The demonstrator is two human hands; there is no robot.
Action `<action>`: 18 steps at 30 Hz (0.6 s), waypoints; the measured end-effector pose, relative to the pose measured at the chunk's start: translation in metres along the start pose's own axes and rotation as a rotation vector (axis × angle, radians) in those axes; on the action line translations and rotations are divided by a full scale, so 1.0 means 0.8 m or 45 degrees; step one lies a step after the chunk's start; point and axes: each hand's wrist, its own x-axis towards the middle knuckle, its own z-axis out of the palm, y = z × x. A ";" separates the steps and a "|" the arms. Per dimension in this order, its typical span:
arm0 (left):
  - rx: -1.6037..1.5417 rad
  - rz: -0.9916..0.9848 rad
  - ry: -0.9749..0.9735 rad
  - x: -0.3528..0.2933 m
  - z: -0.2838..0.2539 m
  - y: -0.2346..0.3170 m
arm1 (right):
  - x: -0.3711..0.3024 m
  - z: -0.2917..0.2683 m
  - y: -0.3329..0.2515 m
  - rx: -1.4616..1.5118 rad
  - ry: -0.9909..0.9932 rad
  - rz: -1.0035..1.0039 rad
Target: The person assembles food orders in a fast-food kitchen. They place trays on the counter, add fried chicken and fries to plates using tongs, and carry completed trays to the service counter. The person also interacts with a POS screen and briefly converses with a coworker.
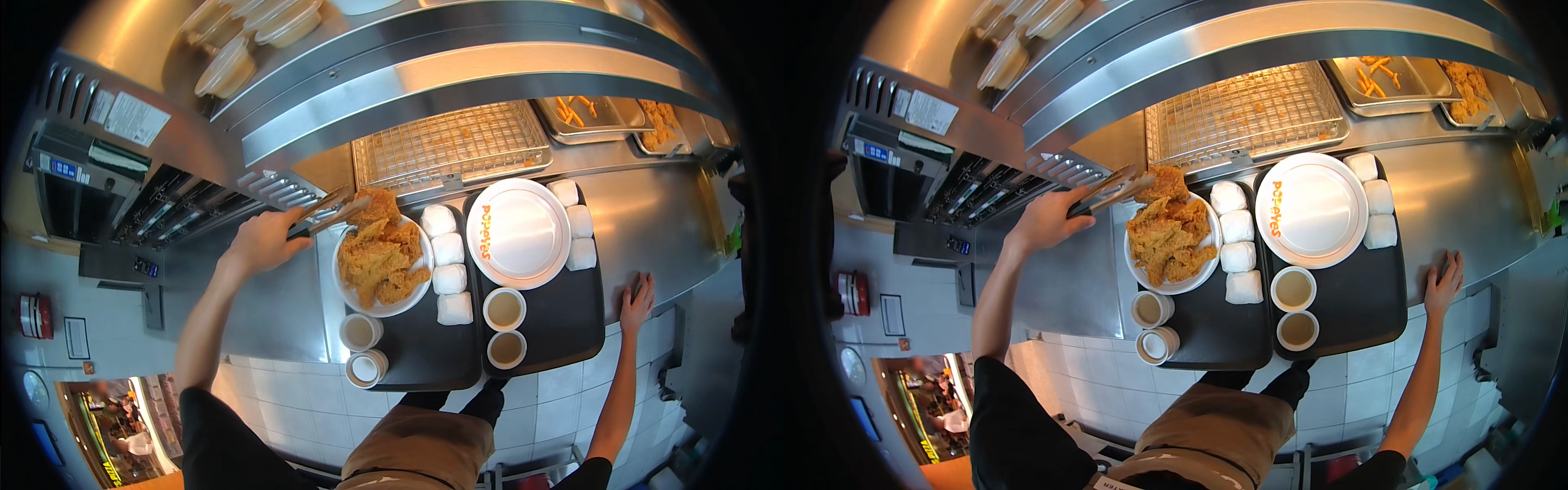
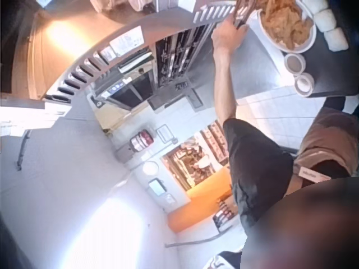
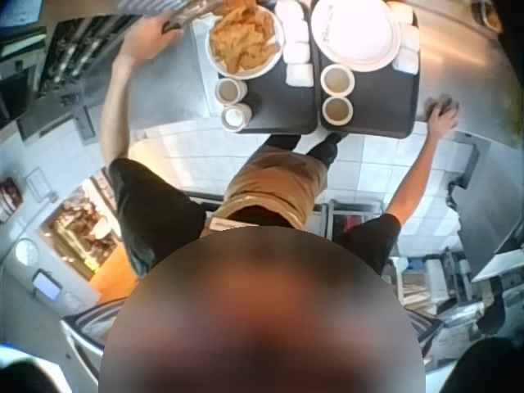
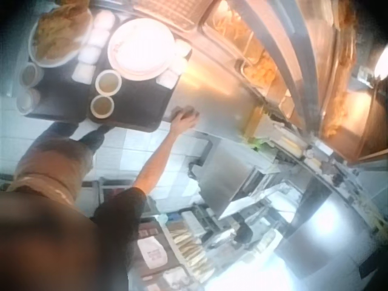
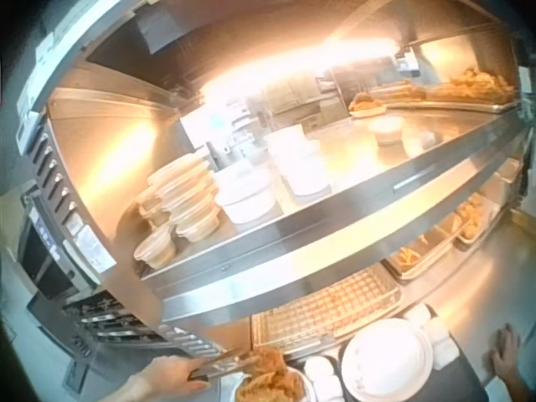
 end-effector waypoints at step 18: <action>-0.412 0.029 -0.442 0.091 0.015 -0.018 | -0.002 -0.009 -0.011 -0.045 0.060 -0.004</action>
